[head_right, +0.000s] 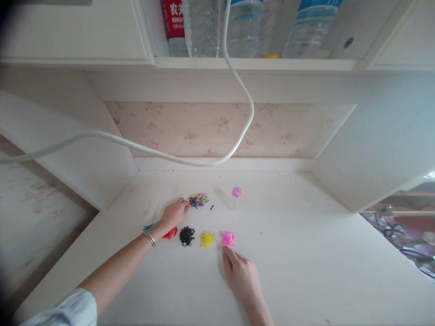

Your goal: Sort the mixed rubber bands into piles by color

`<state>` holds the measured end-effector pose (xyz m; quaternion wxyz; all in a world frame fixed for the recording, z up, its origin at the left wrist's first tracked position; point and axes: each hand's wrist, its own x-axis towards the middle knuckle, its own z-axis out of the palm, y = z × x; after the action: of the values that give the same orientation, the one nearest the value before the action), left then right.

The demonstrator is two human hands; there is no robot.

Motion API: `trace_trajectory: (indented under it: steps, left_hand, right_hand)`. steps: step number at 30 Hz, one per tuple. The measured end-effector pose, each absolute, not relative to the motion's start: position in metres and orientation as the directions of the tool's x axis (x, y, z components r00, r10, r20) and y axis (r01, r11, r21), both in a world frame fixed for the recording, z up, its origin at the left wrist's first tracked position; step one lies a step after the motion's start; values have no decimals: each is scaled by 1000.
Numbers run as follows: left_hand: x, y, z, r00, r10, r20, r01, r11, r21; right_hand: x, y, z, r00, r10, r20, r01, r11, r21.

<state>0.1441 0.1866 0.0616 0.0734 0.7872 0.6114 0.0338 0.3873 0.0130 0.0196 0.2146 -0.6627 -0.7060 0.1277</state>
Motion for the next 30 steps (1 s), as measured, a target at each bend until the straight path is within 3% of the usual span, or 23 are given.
trace_trajectory:
  steps: [5, 10, 13, 18, 30]
  left_hand:
    - [148, 177, 73, 272, 962, -14, 951, -267, 159]
    - [168, 145, 93, 379, 925, 3, 908, -372, 194]
    - [193, 119, 99, 482, 876, -8, 855, -468, 225]
    - [237, 87, 97, 592, 806, 6, 780, -575, 247]
    - [253, 70, 80, 573, 819, 21, 790, -559, 251]
  right_hand:
    - [393, 13, 15, 86, 986, 144, 778, 24, -628]
    - [405, 17, 15, 405, 913, 41, 523, -195, -830]
    - [411, 17, 15, 517, 856, 2, 388, -232, -892]
    - [412, 15, 15, 542, 839, -40, 301, -238, -923]
    - [414, 14, 12, 522, 852, -28, 286, -206, -936]
